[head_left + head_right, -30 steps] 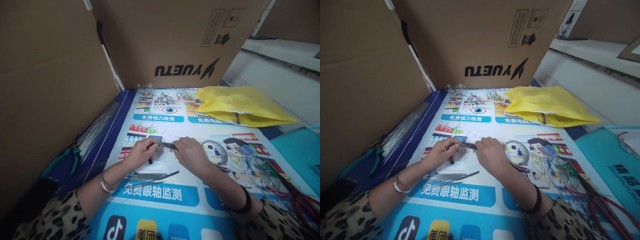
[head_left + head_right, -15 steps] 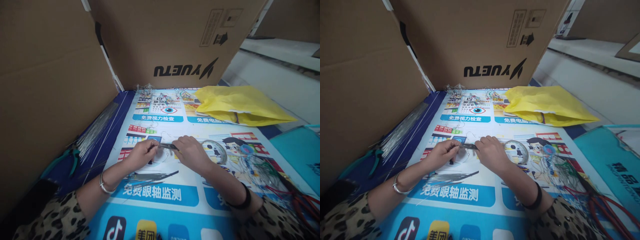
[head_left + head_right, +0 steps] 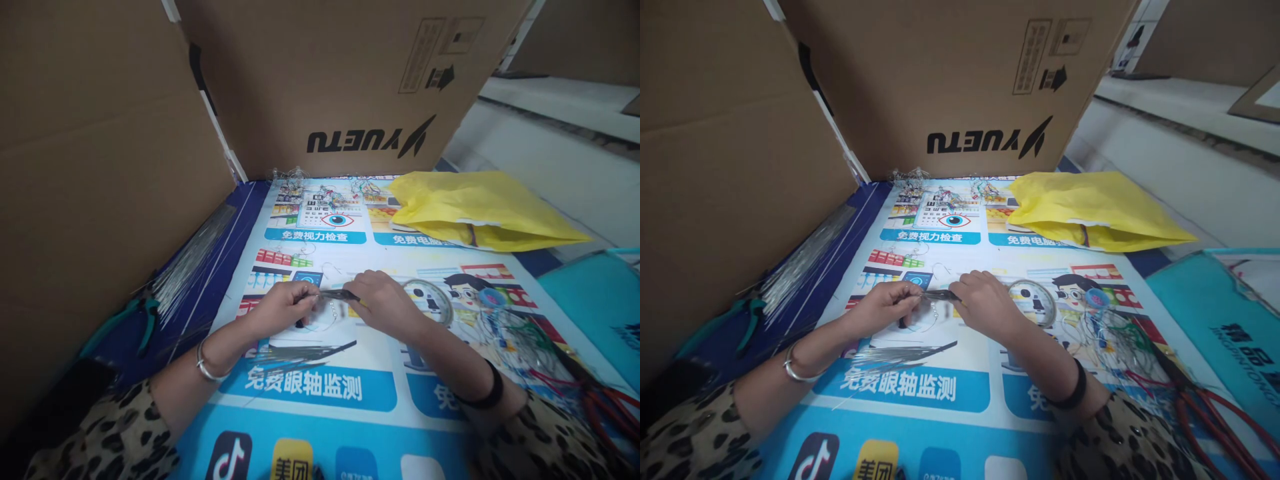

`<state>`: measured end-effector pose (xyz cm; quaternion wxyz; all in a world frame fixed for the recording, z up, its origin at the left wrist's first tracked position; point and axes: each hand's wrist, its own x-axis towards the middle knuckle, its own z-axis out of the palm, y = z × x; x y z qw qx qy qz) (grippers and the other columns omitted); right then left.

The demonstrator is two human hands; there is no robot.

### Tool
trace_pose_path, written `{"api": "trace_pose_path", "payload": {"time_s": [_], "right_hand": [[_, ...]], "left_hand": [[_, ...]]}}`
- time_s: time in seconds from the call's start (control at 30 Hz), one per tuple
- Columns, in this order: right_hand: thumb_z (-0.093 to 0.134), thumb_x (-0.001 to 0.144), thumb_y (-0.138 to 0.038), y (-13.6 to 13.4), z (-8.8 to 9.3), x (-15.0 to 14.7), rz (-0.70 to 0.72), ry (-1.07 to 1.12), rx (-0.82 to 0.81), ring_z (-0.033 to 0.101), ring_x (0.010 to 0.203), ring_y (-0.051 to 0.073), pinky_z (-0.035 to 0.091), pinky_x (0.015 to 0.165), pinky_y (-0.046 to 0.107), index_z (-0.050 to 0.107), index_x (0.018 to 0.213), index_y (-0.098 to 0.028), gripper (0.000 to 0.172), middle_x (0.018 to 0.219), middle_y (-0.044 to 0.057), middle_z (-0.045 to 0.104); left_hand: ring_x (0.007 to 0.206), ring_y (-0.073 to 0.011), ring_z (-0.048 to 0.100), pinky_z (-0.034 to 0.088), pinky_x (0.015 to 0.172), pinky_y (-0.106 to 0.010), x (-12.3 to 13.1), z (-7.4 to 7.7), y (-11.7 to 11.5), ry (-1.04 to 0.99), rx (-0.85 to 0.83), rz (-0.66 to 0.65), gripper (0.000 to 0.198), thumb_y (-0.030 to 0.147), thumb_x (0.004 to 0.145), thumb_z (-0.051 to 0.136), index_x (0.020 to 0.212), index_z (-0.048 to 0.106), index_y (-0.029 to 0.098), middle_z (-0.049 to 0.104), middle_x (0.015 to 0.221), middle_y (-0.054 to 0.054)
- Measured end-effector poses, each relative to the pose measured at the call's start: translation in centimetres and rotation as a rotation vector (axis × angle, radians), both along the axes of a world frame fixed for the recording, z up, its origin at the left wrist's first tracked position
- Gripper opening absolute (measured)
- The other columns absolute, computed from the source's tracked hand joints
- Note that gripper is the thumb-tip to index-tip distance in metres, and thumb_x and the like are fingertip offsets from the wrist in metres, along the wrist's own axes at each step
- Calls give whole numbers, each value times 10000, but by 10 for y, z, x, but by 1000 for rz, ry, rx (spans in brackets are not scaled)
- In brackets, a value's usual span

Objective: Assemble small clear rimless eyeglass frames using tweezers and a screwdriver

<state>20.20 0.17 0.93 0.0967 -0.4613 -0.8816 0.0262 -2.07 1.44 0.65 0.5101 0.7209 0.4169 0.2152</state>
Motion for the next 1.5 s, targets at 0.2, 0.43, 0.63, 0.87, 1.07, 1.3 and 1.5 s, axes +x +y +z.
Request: {"api": "trace_pose_path", "payload": {"time_s": [0.2, 0.43, 0.63, 0.87, 1.07, 1.3, 1.5], "right_hand": [[472, 805, -198, -1, 2, -2, -4, -98, 94, 461, 768, 163, 268, 676, 286, 580, 799, -171, 112, 771, 39, 572], [435, 790, -118, -4, 4, -6, -27, -194, 197, 447, 717, 175, 228, 635, 311, 558, 751, -176, 142, 730, 50, 559], [452, 782, -121, -5, 2, -8, -60, -198, 147, 467, 690, 168, 227, 605, 303, 561, 773, -179, 124, 729, 43, 570], [475, 815, -222, -5, 3, -9, -93, -114, 70, 505, 745, 168, 290, 650, 279, 564, 779, -172, 108, 766, 44, 590], [436, 859, -315, -2, 10, -3, -69, -12, -116, 523, 799, 159, 336, 687, 255, 567, 822, -174, 196, 822, 45, 602], [450, 849, -339, -4, 17, -3, -58, -37, -172, 520, 800, 168, 336, 696, 267, 579, 819, -172, 214, 836, 57, 613], [441, 852, -335, -6, 19, -4, -70, -50, -145, 518, 784, 166, 321, 686, 273, 585, 810, -173, 221, 818, 59, 614]], "left_hand": [[491, -73, 521, 418, 517, -199, 0, 4, -1, 62, 78, -26, 170, 251, 832, 428, 787, 557, 149, 560, 556, 19], [484, -72, 512, 402, 525, -196, 1, 8, -2, 124, 185, -41, 178, 221, 831, 414, 717, 536, 158, 547, 525, 28], [490, -67, 506, 404, 528, -191, 2, 6, -2, 129, 199, -33, 166, 201, 826, 413, 710, 521, 155, 536, 523, 36], [470, -70, 502, 407, 497, -191, 0, 4, -2, 17, 109, -9, 145, 241, 845, 409, 754, 481, 154, 516, 531, 43], [487, -67, 496, 397, 521, -195, 0, 6, -2, 52, 216, -24, 245, 308, 894, 341, 783, 498, 157, 524, 567, 39], [530, -74, 498, 392, 570, -204, 0, 5, -2, 143, 412, 15, 223, 285, 894, 362, 781, 513, 166, 517, 566, 46], [571, -86, 528, 403, 563, -205, 0, 3, -3, 218, 606, -5, 182, 240, 888, 375, 859, 540, 169, 568, 652, 20]]}}
